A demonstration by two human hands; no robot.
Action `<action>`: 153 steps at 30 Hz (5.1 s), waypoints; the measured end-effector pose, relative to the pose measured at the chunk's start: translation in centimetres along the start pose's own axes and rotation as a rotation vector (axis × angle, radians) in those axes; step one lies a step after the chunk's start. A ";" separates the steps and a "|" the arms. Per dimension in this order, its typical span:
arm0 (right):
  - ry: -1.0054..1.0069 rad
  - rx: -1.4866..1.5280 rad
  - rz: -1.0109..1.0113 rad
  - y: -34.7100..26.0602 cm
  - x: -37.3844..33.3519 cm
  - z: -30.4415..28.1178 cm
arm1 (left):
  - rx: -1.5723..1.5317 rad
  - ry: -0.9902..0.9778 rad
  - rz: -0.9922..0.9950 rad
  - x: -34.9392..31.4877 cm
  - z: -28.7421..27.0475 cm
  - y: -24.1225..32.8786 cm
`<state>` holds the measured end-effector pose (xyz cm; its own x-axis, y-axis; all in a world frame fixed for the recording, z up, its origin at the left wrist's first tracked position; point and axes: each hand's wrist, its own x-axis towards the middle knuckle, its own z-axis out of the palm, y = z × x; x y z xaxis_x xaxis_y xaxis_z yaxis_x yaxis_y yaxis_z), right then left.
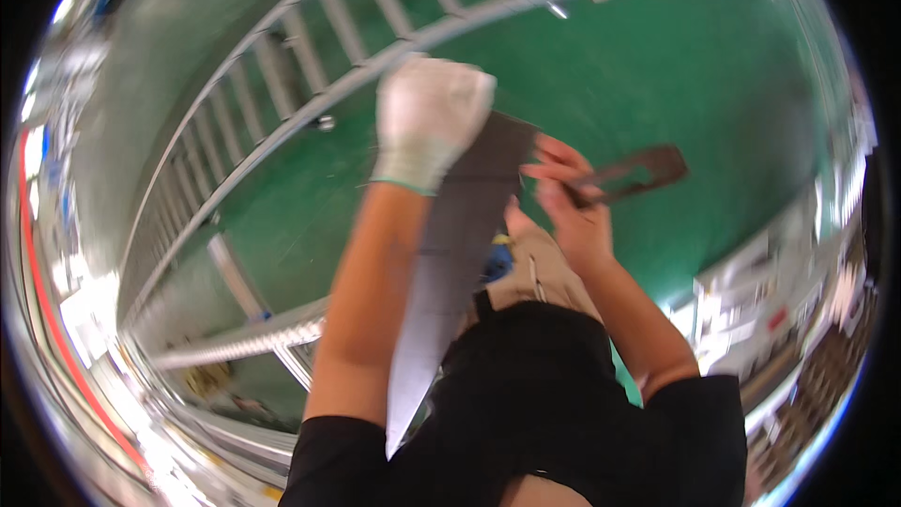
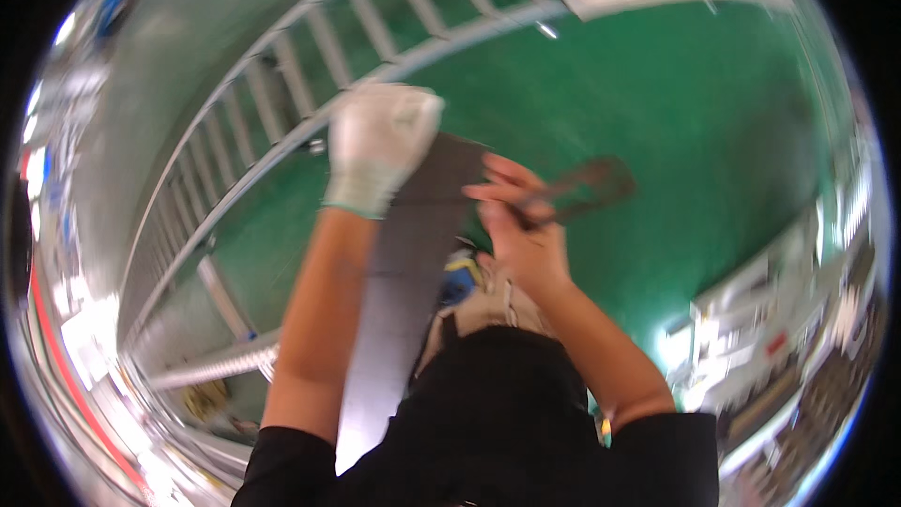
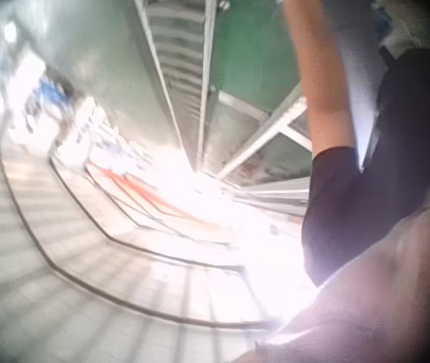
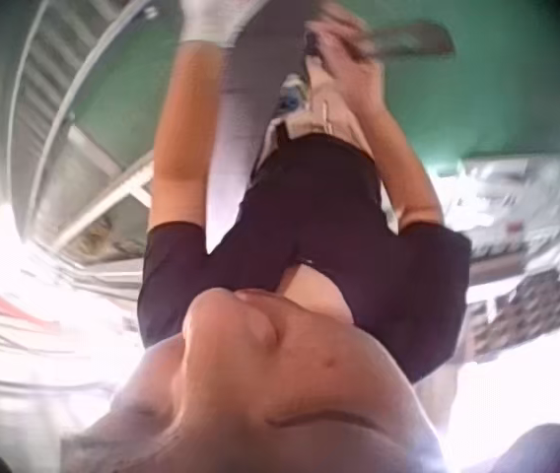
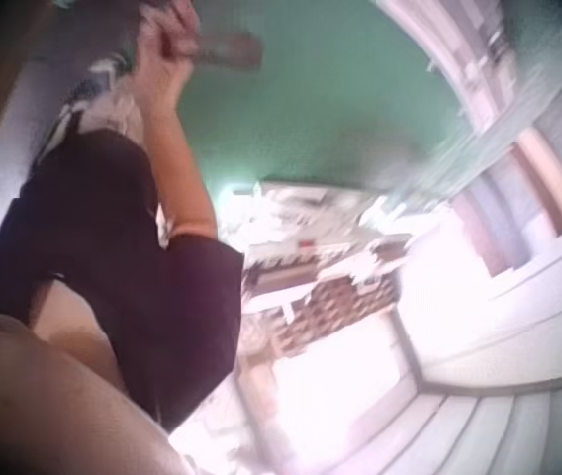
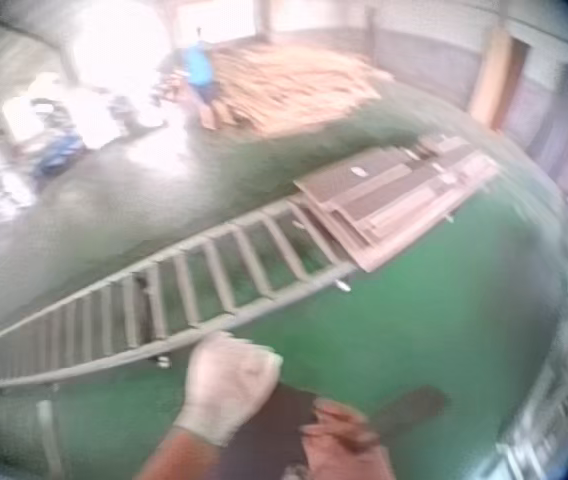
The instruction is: The person picks up dark gray wood panels one at a time and feeds them into an industrial edge-banding machine, placing each panel onto the moving track.
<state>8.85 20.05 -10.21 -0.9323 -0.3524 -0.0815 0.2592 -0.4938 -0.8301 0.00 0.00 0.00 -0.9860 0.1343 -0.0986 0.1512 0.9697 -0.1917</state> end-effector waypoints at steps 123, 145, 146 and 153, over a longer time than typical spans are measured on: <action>-1.927 -0.045 -1.124 9.4 -95.5 7.0 | 0.602 3.661 -0.404 -54.1 -15.3 133.4; -2.076 -0.359 -0.692 -3.4 -149.2 -26.0 | 1.482 3.503 -1.056 -72.7 -13.3 167.1; -2.092 -0.356 -0.758 -3.4 -149.7 -26.2 | 1.522 3.495 -1.094 -73.1 -12.9 167.3; -2.123 -0.222 -1.000 -3.4 -152.4 -27.2 | 1.502 3.494 -1.118 -74.2 -9.8 168.7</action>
<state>143.24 97.06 -9.94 0.7833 -0.2397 0.5736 -0.0912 -0.9570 -0.2754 97.95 155.58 -15.49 0.5815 0.5906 -0.5595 -0.3035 0.7956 0.5244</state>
